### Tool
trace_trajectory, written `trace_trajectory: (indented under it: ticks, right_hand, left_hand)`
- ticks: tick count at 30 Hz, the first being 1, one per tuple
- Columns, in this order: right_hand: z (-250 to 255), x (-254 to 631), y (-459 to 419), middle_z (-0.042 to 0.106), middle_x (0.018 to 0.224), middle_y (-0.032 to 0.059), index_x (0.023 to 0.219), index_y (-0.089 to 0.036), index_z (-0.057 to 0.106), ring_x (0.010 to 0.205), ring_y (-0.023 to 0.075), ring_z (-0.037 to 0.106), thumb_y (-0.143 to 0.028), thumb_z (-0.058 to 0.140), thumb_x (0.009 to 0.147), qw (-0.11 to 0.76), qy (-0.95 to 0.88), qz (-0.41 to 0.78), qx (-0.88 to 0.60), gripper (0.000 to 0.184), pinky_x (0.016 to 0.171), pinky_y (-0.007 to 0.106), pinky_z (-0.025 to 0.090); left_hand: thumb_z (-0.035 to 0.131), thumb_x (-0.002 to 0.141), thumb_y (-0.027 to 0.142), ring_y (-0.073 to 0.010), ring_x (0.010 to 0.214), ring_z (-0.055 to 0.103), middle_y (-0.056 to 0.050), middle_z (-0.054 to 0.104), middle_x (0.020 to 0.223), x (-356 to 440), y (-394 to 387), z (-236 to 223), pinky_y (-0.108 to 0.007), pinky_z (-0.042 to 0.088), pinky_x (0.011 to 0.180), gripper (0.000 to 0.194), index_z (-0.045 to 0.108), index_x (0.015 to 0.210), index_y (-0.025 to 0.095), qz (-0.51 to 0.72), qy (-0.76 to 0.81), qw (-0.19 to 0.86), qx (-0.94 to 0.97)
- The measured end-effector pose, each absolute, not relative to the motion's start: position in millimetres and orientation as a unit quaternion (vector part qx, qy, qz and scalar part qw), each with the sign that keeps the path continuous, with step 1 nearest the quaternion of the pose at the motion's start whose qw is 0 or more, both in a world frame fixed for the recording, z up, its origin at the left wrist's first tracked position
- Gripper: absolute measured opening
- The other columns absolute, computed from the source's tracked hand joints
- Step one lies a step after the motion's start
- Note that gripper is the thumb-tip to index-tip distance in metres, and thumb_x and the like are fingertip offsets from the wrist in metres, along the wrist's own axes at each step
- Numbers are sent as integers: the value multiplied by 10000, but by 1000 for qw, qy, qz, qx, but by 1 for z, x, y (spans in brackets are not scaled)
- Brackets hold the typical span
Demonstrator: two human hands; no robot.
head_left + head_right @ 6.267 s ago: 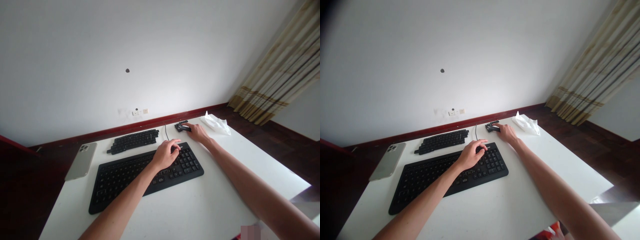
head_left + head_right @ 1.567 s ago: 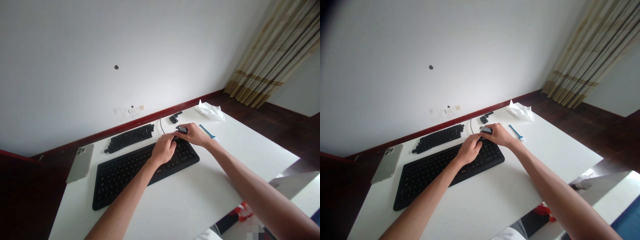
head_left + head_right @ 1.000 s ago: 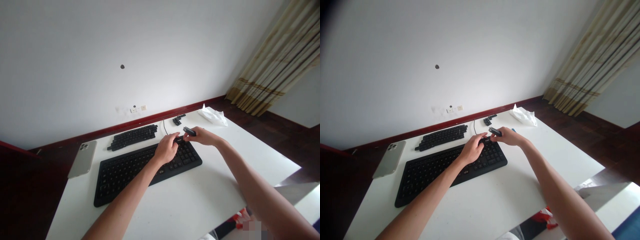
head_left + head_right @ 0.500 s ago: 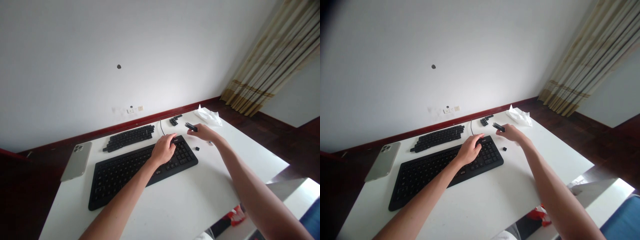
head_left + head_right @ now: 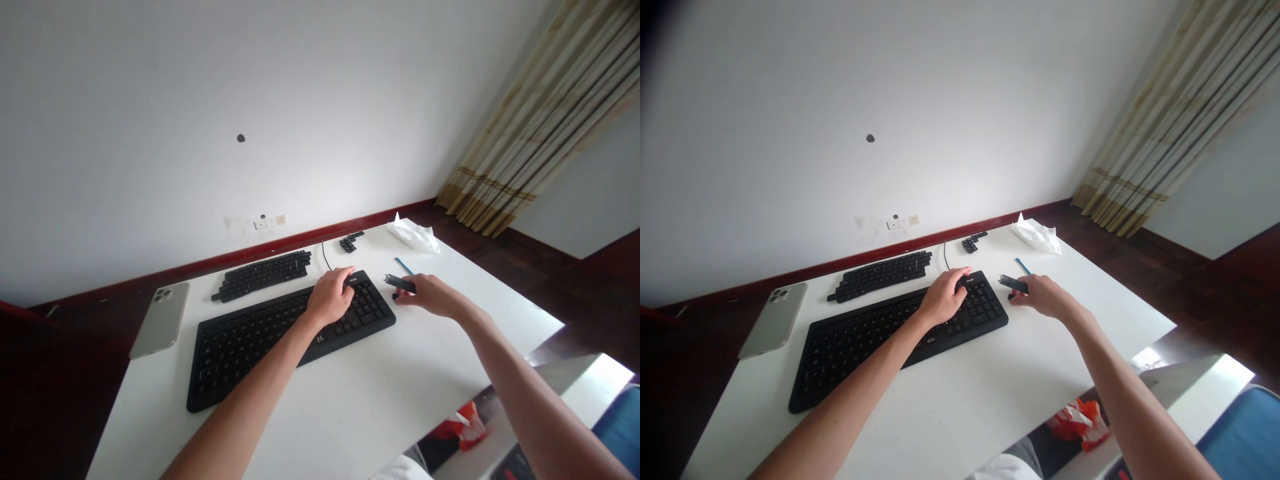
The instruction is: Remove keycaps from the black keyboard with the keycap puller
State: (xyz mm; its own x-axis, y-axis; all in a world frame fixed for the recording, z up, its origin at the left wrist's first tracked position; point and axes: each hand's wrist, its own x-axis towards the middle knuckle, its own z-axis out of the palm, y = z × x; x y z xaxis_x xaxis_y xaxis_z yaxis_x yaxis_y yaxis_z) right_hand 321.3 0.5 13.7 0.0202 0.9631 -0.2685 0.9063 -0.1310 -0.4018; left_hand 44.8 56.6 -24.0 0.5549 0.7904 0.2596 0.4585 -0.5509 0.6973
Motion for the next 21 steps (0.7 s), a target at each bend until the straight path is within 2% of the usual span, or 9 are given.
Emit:
trace_trajectory:
  ticks: [2, 4, 7, 9, 12, 16, 21]
  right_hand:
    - [13, 321, -1, 763, 851, 81, 897, -246, 805, 731, 258, 662, -515, 739, 813, 104, -648, 246, -714, 289, 666, 354, 467]
    - [15, 319, 1, 713, 749, 68, 917, -236, 819, 628, 215, 580, -597, 702, 833, 142, -632, 286, -707, 389, 600, 341, 425]
    - [19, 314, 15, 500, 539, -4, 909, -205, 814, 504, 141, 369, -665, 613, 888, 160, -617, 373, -675, 503, 517, 315, 297]
    - [19, 312, 31, 403, 506, -33, 891, -185, 815, 500, 127, 302, -663, 614, 889, 148, -628, 382, -662, 518, 512, 310, 252]
    - [18, 311, 64, 483, 560, -8, 845, -174, 822, 529, 130, 355, -633, 681, 838, 113, -648, 338, -673, 480, 538, 308, 288]
    - [21, 318, 110, 671, 700, 58, 767, -190, 816, 626, 180, 538, -580, 747, 806, 66, -671, 261, -691, 398, 645, 328, 409]
    - [34, 328, 157, 766, 826, 88, 705, -218, 816, 792, 250, 660, -382, 794, 792, -8, -665, 212, -716, 187, 757, 355, 481]
  left_hand:
    - [510, 959, 112, -252, 1345, 609, -54, 669, 1463, 44, 56, -24, -450, 468, 1211, 490, 595, 1434, 203, 285, 376, 287, 833]
    - [525, 955, 113, -251, 1350, 606, -55, 670, 1462, 44, 56, -24, -443, 462, 1217, 494, 596, 1436, 201, 286, 376, 283, 835]
    - [538, 950, 115, -251, 1345, 607, -59, 676, 1451, 43, 56, -24, -431, 465, 1213, 492, 605, 1431, 197, 291, 370, 278, 837]
    - [538, 952, 118, -254, 1337, 612, -62, 682, 1440, 43, 56, -23, -430, 476, 1199, 482, 614, 1422, 192, 293, 369, 277, 838]
    - [543, 949, 121, -262, 1337, 612, -64, 687, 1428, 44, 57, -24, -435, 473, 1201, 470, 628, 1406, 191, 294, 369, 271, 839]
    - [543, 945, 116, -262, 1325, 617, -59, 689, 1424, 45, 58, -27, -437, 469, 1204, 465, 634, 1394, 203, 298, 365, 265, 841]
    - [556, 933, 106, -263, 1309, 621, -60, 689, 1413, 45, 58, -29, -447, 476, 1195, 462, 638, 1377, 201, 301, 362, 256, 845]
